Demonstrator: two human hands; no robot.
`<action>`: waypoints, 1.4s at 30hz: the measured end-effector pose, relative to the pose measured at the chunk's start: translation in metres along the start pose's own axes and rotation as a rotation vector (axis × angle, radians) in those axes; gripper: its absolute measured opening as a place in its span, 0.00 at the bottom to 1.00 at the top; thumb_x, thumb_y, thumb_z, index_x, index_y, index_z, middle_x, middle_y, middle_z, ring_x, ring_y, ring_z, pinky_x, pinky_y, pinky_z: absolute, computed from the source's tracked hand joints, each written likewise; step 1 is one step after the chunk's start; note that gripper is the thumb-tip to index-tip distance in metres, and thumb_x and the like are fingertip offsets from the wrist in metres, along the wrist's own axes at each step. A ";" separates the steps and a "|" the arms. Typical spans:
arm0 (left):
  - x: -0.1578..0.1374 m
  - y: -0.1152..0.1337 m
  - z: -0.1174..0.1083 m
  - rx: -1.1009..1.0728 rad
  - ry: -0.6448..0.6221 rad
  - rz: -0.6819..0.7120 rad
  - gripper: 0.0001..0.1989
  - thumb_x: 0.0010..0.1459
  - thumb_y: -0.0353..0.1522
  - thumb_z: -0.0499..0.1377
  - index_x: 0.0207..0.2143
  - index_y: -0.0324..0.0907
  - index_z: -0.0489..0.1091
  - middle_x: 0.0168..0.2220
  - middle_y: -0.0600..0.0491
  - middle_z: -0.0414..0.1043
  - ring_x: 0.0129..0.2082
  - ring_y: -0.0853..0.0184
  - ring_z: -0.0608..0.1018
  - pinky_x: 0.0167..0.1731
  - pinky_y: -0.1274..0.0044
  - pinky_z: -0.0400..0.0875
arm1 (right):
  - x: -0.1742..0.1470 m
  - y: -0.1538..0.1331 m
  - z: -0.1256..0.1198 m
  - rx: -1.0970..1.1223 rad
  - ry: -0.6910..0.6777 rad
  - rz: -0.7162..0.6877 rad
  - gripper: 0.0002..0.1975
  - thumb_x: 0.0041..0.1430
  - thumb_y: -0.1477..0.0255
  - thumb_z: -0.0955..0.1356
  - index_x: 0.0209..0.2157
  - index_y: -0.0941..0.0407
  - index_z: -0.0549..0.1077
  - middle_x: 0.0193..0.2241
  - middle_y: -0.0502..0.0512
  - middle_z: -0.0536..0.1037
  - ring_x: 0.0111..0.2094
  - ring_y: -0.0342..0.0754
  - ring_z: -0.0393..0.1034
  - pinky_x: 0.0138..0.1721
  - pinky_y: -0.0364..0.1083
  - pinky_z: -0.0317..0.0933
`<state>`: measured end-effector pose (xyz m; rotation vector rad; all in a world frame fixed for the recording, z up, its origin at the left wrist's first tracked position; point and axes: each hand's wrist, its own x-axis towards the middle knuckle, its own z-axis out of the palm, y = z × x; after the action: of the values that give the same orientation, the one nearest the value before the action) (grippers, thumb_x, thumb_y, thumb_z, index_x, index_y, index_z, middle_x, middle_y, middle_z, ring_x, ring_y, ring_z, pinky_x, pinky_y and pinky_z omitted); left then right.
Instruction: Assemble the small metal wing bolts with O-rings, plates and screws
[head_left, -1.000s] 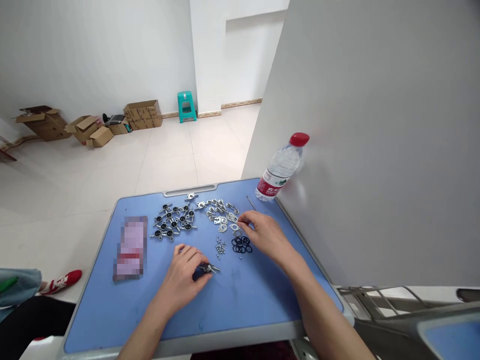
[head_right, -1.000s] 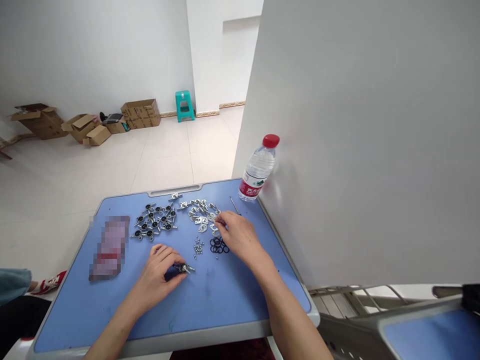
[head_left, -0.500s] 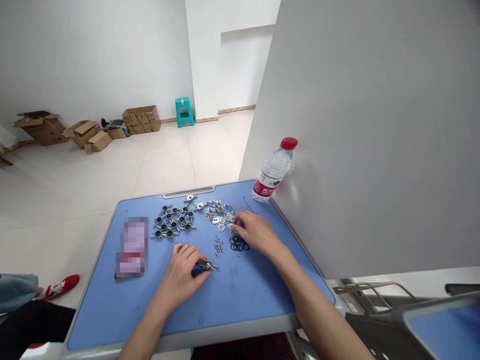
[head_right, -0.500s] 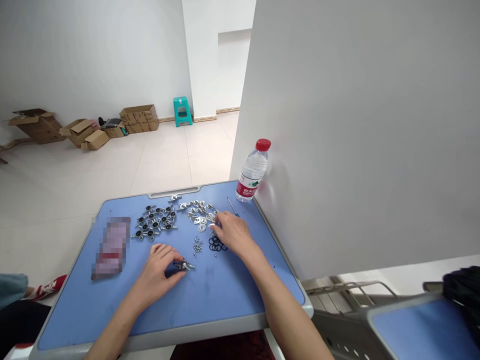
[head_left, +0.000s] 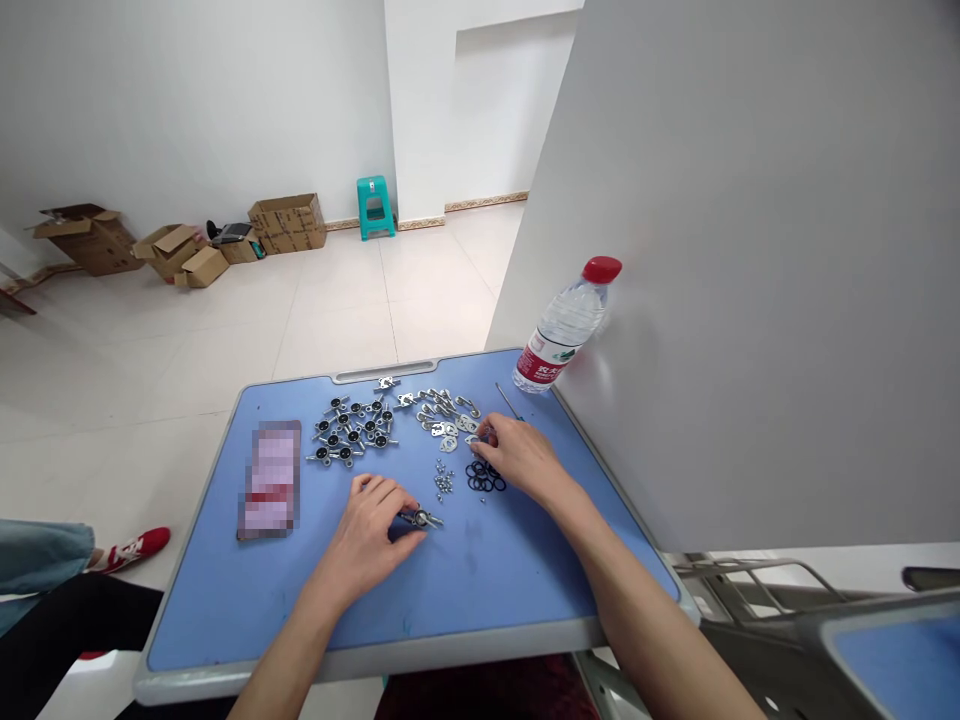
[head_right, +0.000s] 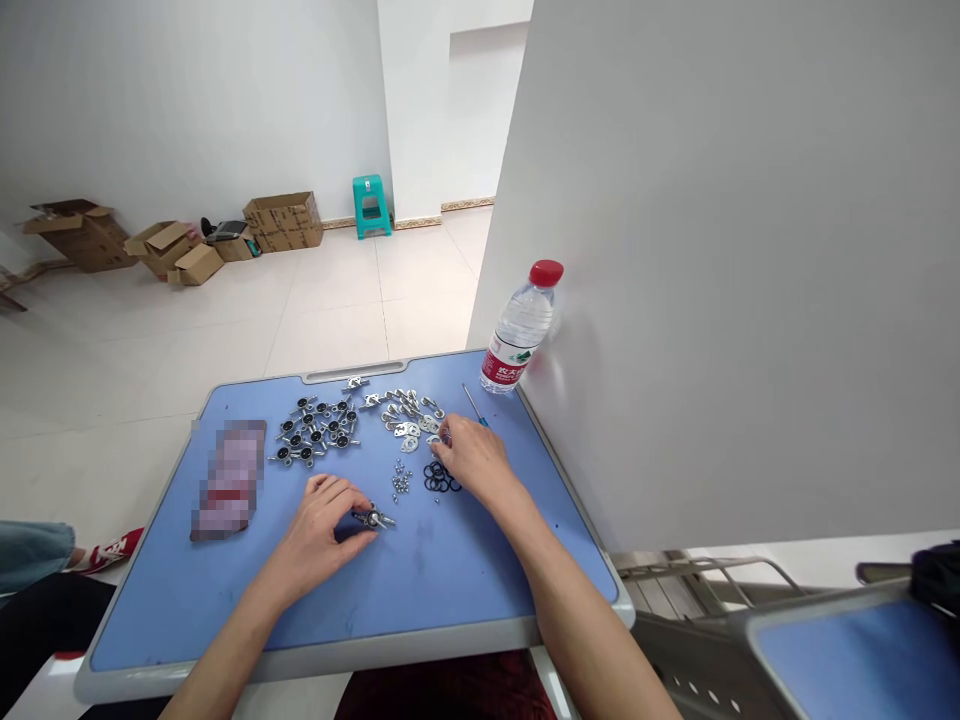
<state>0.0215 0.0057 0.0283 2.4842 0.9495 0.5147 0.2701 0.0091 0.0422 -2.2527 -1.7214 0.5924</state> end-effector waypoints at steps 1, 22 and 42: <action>0.000 -0.001 0.000 0.001 0.000 -0.002 0.07 0.55 0.28 0.63 0.33 0.44 0.65 0.33 0.56 0.71 0.35 0.64 0.71 0.46 0.65 0.63 | 0.000 0.000 -0.001 0.003 -0.003 0.010 0.07 0.60 0.70 0.68 0.40 0.57 0.73 0.34 0.55 0.79 0.35 0.50 0.71 0.29 0.43 0.49; -0.004 -0.005 -0.009 -0.009 0.097 -0.008 0.04 0.61 0.33 0.59 0.35 0.44 0.66 0.34 0.55 0.70 0.36 0.63 0.72 0.48 0.63 0.61 | 0.000 0.016 -0.017 0.042 0.027 0.001 0.08 0.59 0.72 0.67 0.39 0.57 0.76 0.35 0.56 0.78 0.36 0.49 0.69 0.32 0.44 0.52; -0.004 -0.007 -0.009 0.004 0.068 0.005 0.04 0.63 0.35 0.57 0.37 0.43 0.66 0.35 0.54 0.70 0.38 0.62 0.71 0.48 0.63 0.59 | -0.001 0.014 -0.008 -0.012 -0.110 -0.083 0.05 0.56 0.77 0.68 0.36 0.57 0.73 0.32 0.53 0.77 0.33 0.47 0.69 0.28 0.42 0.48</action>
<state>0.0108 0.0097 0.0314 2.4870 0.9707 0.6031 0.2859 0.0042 0.0436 -2.1814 -1.8655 0.7017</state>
